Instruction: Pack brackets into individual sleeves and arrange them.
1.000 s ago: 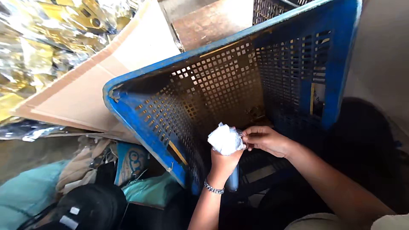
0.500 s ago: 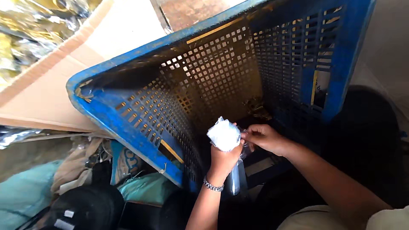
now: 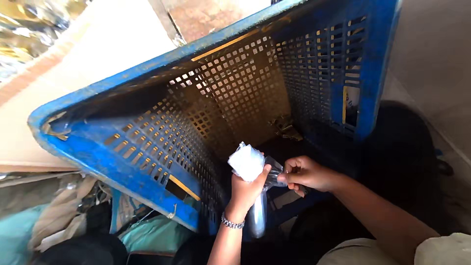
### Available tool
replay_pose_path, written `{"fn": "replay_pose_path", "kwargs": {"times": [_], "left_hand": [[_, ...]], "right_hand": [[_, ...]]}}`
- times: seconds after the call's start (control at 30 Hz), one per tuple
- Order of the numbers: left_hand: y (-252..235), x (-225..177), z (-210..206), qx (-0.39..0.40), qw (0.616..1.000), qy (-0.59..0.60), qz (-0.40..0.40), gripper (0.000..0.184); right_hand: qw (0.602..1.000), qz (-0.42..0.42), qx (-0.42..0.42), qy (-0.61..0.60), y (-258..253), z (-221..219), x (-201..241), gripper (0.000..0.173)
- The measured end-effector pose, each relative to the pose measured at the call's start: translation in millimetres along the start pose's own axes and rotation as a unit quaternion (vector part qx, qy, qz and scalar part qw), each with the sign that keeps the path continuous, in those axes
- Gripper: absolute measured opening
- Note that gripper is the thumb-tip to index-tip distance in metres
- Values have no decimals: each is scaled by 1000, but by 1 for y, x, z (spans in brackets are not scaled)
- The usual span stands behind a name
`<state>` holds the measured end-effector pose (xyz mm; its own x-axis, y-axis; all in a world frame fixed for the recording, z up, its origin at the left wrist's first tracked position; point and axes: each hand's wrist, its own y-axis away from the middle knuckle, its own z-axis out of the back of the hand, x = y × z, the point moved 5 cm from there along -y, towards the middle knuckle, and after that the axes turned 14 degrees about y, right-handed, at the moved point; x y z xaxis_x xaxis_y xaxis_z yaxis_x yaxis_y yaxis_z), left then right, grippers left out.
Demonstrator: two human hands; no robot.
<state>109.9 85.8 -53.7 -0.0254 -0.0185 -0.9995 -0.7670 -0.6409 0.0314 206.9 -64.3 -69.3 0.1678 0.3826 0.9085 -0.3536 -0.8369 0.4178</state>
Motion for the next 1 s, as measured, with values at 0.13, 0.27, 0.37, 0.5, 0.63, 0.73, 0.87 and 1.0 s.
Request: {"fn": "replay_pose_path", "kwargs": {"times": [0.13, 0.27, 0.37, 0.5, 0.63, 0.73, 0.87, 1.0], "left_hand": [[-18, -7, 54, -146, 975, -151, -71, 44], [9, -14, 10, 3, 988, 102, 113, 38], [11, 3, -13, 63, 976, 149, 145, 39], [-11, 5, 16, -14, 998, 14, 54, 44], [-13, 12, 44, -83, 975, -197, -57, 55], [-17, 12, 52, -125, 974, -159, -104, 55], [-21, 9, 53, -145, 980, -71, -118, 39], [-26, 15, 52, -158, 976, -66, -136, 45]], "right_hand": [[1000, -11, -21, 17, 0, 5, 7, 15], [992, 41, -32, 112, -7, -8, 21, 19], [981, 32, 44, 187, -15, -14, 25, 24], [994, -26, -47, 92, -40, 31, 13, 24], [926, -106, -102, 348, -123, 89, -25, 31], [826, -108, -76, 548, -201, 122, -60, 62], [778, -129, -41, 613, -236, 134, -93, 69], [796, -127, -84, 585, -207, 138, -97, 50]]}}
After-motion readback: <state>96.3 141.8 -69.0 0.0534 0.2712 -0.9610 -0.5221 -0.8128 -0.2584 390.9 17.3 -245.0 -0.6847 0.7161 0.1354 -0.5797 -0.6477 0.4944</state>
